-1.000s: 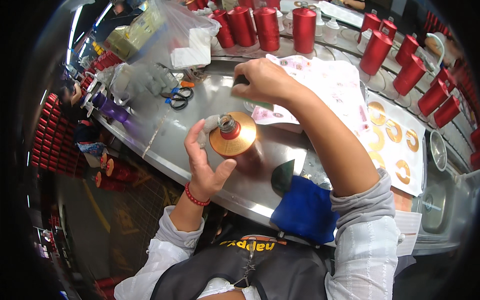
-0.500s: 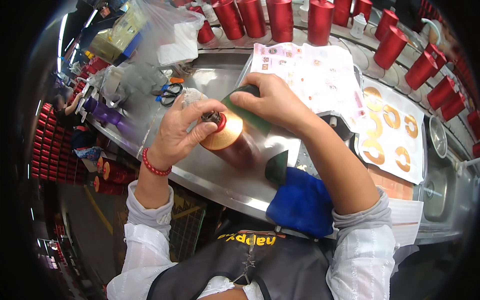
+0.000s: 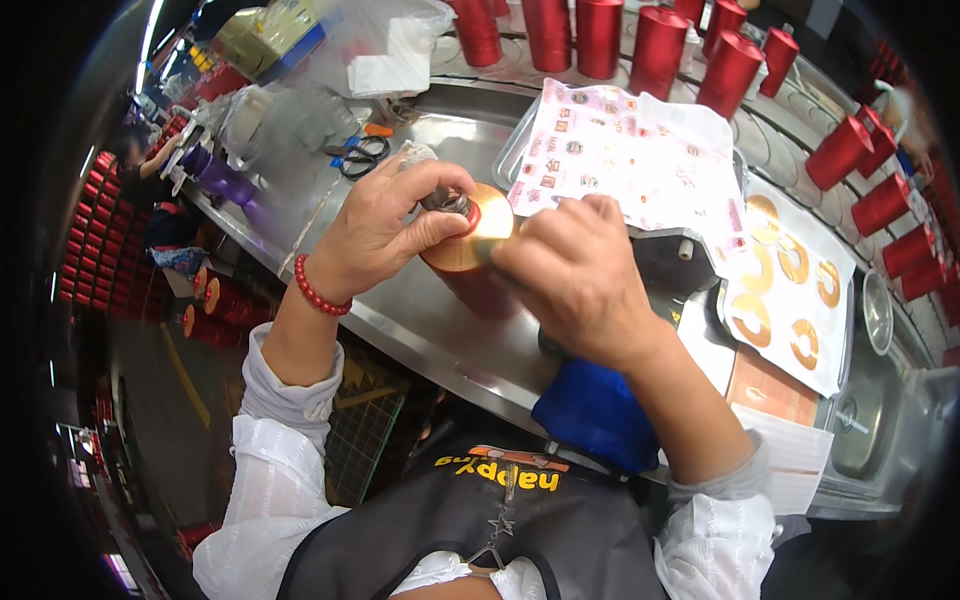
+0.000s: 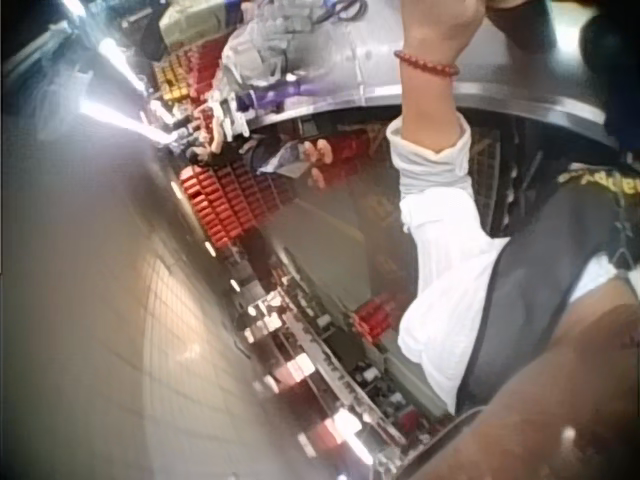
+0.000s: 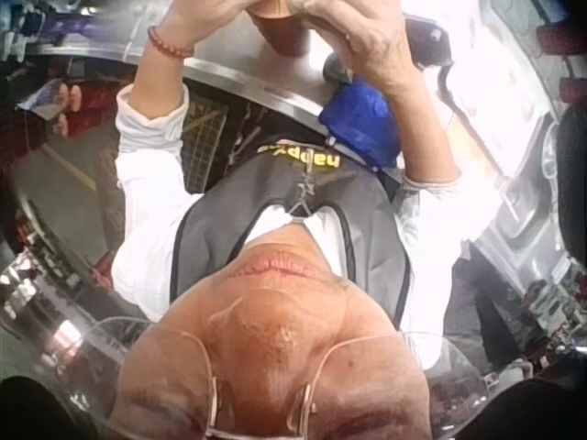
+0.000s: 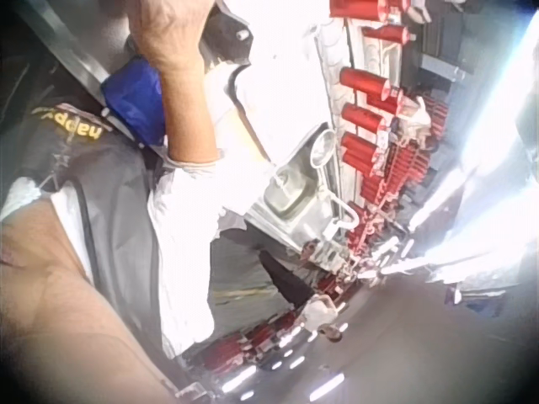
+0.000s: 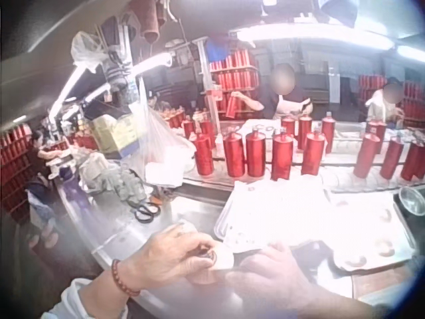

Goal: The person applies a red label to a red cylindrical bottle, smooths it, and then applies a gold circular label to the bottle's neck. The person repeats this process for multiple bottles.

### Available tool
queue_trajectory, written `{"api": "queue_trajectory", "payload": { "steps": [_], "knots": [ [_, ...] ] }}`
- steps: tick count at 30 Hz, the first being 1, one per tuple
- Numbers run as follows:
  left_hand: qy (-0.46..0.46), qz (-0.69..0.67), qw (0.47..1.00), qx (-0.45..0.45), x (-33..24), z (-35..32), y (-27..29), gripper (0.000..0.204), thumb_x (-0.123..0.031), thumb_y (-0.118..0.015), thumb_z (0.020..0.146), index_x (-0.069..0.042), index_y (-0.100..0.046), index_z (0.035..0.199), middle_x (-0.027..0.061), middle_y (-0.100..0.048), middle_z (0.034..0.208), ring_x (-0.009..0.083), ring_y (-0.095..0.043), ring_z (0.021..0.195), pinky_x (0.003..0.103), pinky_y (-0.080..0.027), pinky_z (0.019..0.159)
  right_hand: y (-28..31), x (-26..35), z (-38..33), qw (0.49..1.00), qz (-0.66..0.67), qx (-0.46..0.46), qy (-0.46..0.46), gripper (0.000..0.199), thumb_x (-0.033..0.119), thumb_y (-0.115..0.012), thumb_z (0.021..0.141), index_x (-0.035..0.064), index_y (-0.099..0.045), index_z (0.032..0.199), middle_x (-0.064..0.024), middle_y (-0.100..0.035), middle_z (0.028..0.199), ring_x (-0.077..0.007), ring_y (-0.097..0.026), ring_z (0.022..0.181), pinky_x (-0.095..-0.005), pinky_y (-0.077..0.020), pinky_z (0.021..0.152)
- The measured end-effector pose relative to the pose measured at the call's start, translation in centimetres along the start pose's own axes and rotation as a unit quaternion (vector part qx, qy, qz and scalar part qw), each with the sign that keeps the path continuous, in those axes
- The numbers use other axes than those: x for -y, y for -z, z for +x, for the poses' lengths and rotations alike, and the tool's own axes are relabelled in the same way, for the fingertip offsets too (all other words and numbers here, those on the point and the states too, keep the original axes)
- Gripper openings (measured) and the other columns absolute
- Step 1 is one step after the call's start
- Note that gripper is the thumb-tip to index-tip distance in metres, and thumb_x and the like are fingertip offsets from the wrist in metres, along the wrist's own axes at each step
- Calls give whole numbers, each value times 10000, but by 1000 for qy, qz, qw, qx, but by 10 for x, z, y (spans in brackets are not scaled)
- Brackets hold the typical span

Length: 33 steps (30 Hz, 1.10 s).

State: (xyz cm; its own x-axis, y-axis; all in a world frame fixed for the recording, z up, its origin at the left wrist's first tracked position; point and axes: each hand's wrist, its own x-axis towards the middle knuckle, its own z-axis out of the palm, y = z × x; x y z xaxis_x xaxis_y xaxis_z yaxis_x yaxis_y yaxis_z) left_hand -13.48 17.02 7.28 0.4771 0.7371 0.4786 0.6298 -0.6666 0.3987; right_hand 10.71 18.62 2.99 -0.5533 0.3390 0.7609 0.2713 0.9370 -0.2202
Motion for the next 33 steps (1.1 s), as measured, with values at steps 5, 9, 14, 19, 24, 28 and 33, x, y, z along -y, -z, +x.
{"api": "queue_trajectory", "payload": {
  "steps": [5,9,14,19,24,28,33],
  "knots": [
    [7,32,999,-3,-5,7,-3,286,-317,-726,879,-73,-633,996,118,-654,876,330,-620,826,412,-497,738,6,10,14,996,-66,23,53,211,159,-717,710,150,-668,915,16,-592,906,-197,-557,808,-363,-384,744],
    [7,61,998,-13,-4,2,-2,278,-300,-724,880,-64,-634,998,118,-647,870,308,-635,778,395,-488,691,12,26,9,986,138,84,43,232,90,-772,696,115,-687,910,-24,-621,905,-225,-572,819,-357,-411,754],
    [8,108,992,-61,-8,-15,-7,266,-317,-706,841,-72,-639,919,124,-654,832,320,-647,808,413,-509,728,20,39,-1,992,111,14,-64,297,5,-825,685,-1,-670,938,-132,-610,859,-281,-600,767,-348,-483,666],
    [50,67,962,-258,-30,-71,13,233,-277,-751,841,-71,-651,881,96,-639,767,258,-651,731,353,-509,660,35,20,-48,962,185,-50,-195,294,221,-682,913,-44,-608,1016,-168,-628,957,-265,-596,900,-368,-476,841],
    [190,6,894,-405,-36,-168,109,257,-315,-739,890,-65,-700,931,55,-674,796,105,-641,716,254,-497,646,19,24,-30,935,199,-56,-287,358,332,-626,993,-5,-610,1113,-76,-621,997,-147,-582,902,-271,-475,806],
    [317,181,854,-370,-47,-240,165,213,-241,-698,933,-29,-681,908,7,-610,724,75,-547,657,235,-441,603,15,41,-15,935,188,-4,-302,372,271,-575,1022,-14,-593,1260,-126,-660,1117,-201,-631,1043,-312,-510,886],
    [449,395,762,-248,47,-320,154,385,-444,-659,911,-62,-704,937,132,-715,888,293,-692,811,400,-537,729,-4,34,-11,957,178,9,-230,301,147,-496,1041,-37,-564,1270,-222,-605,1320,-282,-636,1130,-338,-554,867]
  ]
}}
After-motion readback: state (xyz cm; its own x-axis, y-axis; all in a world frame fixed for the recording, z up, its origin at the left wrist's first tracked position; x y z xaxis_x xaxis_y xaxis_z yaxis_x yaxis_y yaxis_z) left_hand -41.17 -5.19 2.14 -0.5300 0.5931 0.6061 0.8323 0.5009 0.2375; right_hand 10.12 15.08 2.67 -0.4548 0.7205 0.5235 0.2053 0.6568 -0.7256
